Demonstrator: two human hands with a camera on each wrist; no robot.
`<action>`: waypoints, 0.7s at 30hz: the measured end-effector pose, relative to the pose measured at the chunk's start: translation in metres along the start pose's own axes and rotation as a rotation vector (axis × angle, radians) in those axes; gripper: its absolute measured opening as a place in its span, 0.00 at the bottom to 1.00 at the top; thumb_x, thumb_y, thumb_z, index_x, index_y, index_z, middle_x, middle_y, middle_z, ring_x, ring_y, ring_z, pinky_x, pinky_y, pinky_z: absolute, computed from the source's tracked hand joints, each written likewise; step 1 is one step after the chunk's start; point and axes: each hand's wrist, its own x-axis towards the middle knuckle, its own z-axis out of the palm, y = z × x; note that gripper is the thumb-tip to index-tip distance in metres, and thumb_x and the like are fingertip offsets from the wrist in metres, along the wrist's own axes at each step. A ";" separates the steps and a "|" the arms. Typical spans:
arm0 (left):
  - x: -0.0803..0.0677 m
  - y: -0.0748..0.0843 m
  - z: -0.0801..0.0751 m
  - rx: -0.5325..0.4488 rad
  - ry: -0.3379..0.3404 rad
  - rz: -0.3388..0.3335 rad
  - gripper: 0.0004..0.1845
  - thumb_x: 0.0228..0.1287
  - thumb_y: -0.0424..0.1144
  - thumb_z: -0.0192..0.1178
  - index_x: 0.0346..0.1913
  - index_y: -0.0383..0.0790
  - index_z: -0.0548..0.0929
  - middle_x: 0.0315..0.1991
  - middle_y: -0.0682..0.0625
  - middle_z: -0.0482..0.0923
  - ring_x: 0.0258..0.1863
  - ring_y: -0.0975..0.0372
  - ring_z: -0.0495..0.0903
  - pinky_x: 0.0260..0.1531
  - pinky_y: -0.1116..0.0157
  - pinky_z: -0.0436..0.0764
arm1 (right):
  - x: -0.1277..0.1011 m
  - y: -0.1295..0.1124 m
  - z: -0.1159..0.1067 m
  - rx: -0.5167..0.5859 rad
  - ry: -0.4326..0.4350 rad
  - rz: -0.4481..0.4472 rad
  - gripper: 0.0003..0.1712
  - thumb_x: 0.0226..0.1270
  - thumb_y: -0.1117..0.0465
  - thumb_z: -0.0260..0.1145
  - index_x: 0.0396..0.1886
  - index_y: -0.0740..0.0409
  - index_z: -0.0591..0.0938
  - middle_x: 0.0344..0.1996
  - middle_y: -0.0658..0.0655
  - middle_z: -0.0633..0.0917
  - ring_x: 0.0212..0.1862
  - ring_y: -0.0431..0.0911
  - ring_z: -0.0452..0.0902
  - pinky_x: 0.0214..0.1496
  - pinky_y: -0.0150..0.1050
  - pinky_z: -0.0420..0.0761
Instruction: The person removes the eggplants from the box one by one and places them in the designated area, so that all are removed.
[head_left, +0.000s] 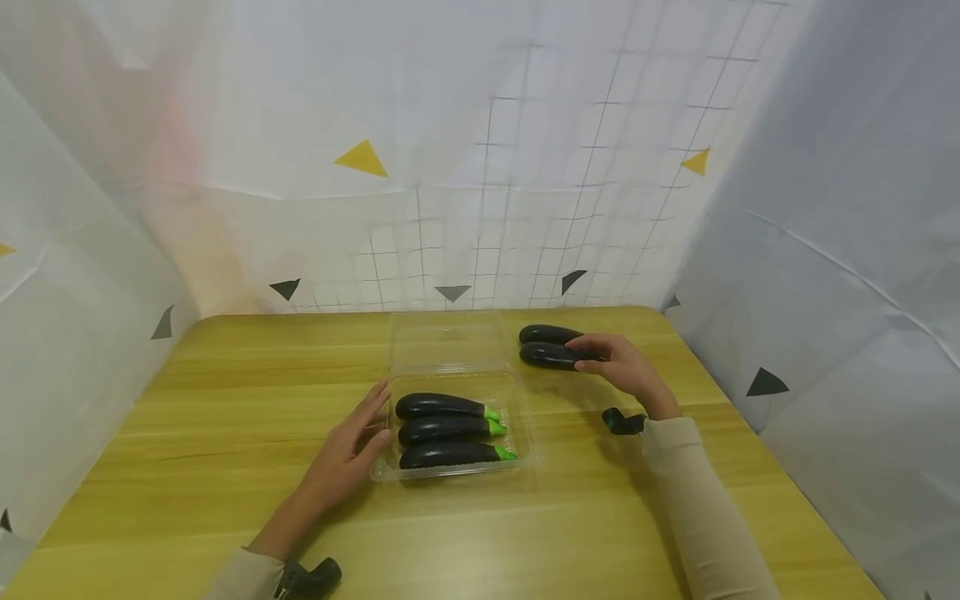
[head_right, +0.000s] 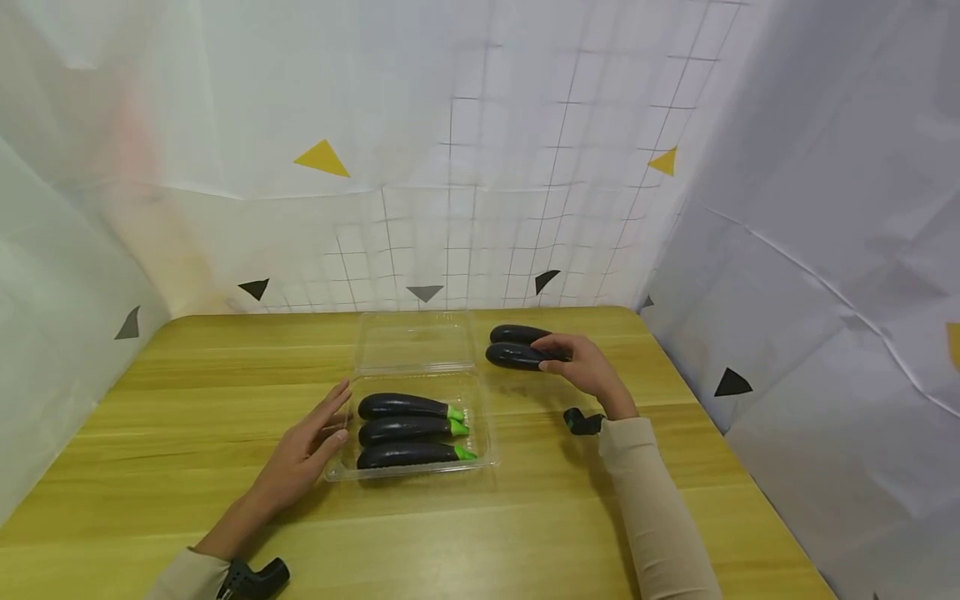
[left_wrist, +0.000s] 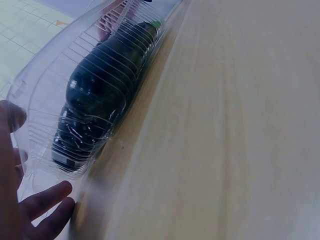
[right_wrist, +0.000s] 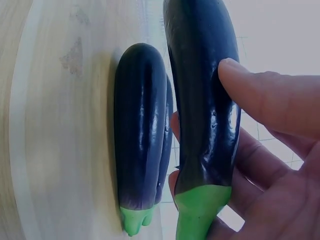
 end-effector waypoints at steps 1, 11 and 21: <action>0.000 0.000 0.000 -0.002 0.001 0.001 0.34 0.79 0.32 0.57 0.82 0.45 0.60 0.82 0.43 0.54 0.63 0.48 0.79 0.60 0.45 0.79 | 0.000 0.000 0.000 0.000 -0.001 0.004 0.21 0.73 0.74 0.65 0.64 0.76 0.79 0.61 0.76 0.79 0.64 0.70 0.74 0.63 0.64 0.74; 0.002 0.000 -0.002 -0.014 -0.002 0.010 0.33 0.79 0.32 0.57 0.82 0.45 0.61 0.82 0.44 0.54 0.63 0.48 0.79 0.60 0.47 0.80 | 0.001 0.015 -0.003 -0.028 0.015 0.006 0.21 0.72 0.66 0.71 0.63 0.66 0.83 0.61 0.68 0.82 0.63 0.63 0.77 0.63 0.60 0.77; 0.001 0.001 -0.001 -0.024 -0.002 0.005 0.34 0.79 0.32 0.58 0.82 0.46 0.61 0.82 0.43 0.54 0.63 0.48 0.79 0.60 0.46 0.79 | 0.003 0.023 -0.003 -0.037 0.016 0.013 0.22 0.73 0.66 0.70 0.63 0.67 0.82 0.61 0.67 0.82 0.64 0.63 0.76 0.64 0.60 0.76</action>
